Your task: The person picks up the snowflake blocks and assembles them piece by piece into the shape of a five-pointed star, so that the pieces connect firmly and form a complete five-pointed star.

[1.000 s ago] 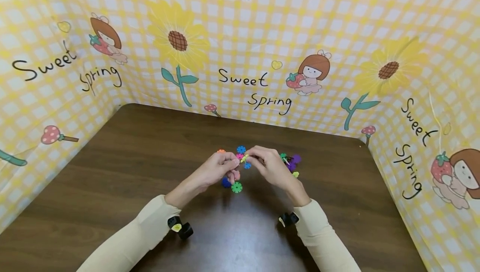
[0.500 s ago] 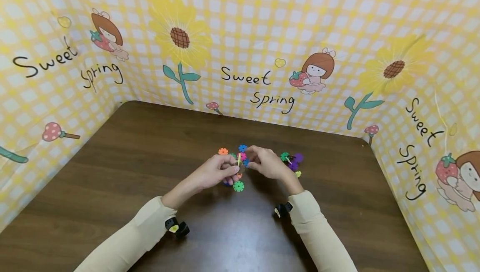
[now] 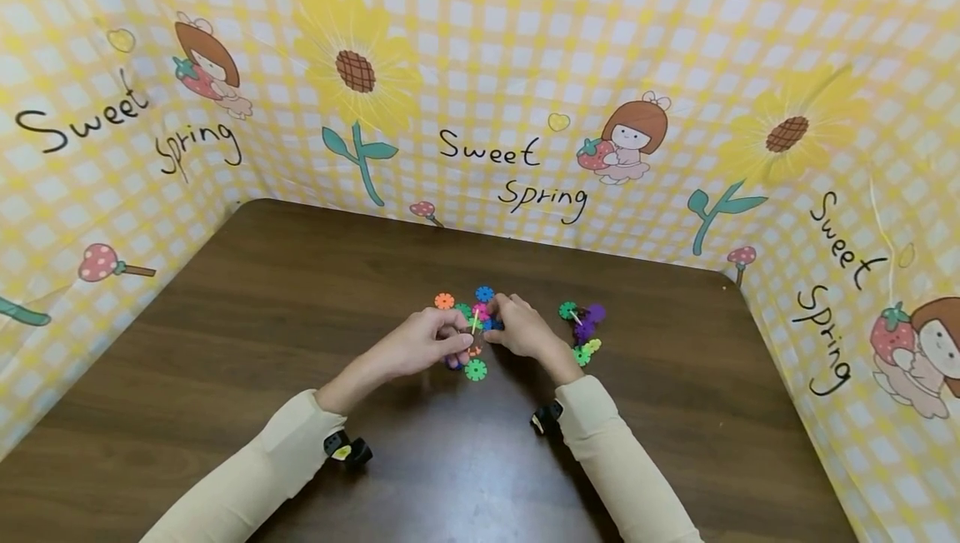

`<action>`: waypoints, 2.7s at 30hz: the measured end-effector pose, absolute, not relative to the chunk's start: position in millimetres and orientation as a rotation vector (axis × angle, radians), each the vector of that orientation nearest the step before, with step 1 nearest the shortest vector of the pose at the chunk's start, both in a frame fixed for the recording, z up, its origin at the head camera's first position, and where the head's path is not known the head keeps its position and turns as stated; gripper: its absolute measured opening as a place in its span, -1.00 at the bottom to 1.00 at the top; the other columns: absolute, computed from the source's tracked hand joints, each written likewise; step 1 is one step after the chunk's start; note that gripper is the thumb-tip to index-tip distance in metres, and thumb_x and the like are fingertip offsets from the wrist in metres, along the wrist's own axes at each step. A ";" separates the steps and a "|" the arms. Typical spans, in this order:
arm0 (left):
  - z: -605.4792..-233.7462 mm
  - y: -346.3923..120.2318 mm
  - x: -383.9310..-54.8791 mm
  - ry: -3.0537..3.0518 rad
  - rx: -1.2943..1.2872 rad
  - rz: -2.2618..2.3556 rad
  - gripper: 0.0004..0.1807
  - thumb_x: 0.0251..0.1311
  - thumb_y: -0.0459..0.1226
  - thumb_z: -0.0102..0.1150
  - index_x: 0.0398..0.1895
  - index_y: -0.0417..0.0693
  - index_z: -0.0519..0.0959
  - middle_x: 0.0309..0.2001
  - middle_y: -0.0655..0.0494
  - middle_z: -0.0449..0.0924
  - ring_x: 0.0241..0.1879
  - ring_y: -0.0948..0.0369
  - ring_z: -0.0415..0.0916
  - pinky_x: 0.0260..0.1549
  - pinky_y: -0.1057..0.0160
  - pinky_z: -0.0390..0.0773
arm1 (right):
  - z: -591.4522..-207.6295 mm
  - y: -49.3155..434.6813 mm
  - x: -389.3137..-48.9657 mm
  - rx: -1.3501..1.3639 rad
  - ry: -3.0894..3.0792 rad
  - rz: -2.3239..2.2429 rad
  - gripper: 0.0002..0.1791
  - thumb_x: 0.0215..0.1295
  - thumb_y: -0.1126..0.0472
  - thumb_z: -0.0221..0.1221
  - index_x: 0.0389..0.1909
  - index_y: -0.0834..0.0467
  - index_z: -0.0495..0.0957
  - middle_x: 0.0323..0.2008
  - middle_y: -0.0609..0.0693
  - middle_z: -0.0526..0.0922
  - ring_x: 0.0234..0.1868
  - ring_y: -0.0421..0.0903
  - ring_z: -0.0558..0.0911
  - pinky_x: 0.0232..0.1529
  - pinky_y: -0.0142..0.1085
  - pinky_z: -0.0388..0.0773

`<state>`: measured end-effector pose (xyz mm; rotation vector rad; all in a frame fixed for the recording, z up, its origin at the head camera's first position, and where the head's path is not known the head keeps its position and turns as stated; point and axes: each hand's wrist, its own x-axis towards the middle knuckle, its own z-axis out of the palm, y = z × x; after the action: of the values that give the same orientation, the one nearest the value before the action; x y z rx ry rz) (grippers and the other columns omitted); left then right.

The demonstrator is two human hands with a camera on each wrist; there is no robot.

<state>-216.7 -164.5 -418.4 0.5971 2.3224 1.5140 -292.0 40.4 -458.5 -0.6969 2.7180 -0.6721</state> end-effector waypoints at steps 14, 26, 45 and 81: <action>-414.6 -168.5 -213.9 2.424 0.618 1.469 -0.86 0.40 -0.27 0.19 -0.30 -0.18 0.56 -0.47 0.08 0.71 -0.39 0.00 0.68 -0.25 -0.09 0.65 | -452.9 55.1 -277.0 -0.820 2.802 -0.564 -0.71 0.30 0.10 0.35 -0.11 0.21 0.64 -0.23 0.03 0.56 -0.26 -0.07 0.54 -0.27 -0.21 0.55; -418.6 -164.3 -217.1 2.443 0.615 1.462 -0.87 0.39 -0.26 0.20 -0.30 -0.14 0.59 -0.49 0.12 0.72 -0.41 0.06 0.69 -0.28 -0.01 0.67 | -436.5 77.4 -264.0 -0.962 2.864 -0.768 -0.86 0.35 0.12 0.31 -0.35 0.06 0.58 -0.49 -0.17 0.56 -0.54 -0.28 0.48 -0.50 -0.39 0.45; -413.0 -165.1 -224.7 2.345 0.559 1.582 -0.78 0.46 -0.26 0.12 -0.20 -0.28 0.61 -0.45 0.00 0.71 -0.44 0.04 0.65 -0.26 0.03 0.67 | -405.3 91.8 -255.7 -1.381 2.747 -1.129 -0.95 0.39 0.25 0.25 -0.20 0.10 0.59 -0.45 -0.21 0.60 -0.49 -0.29 0.50 -0.47 -0.39 0.50; -409.2 -157.4 -226.0 2.194 0.567 1.648 -0.75 0.46 -0.30 0.10 -0.23 -0.39 0.60 -0.47 -0.02 0.68 -0.45 0.11 0.64 -0.21 -0.21 0.62 | -404.9 90.2 -254.7 -1.519 2.813 -1.049 -0.89 0.33 0.33 0.28 -0.21 0.04 0.65 -0.38 -0.21 0.68 -0.52 -0.33 0.44 -0.49 -0.41 0.44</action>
<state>-226.0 -157.4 -409.2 0.5672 2.1945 1.6481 -254.7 90.2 -404.9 -1.5194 2.8128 -1.0489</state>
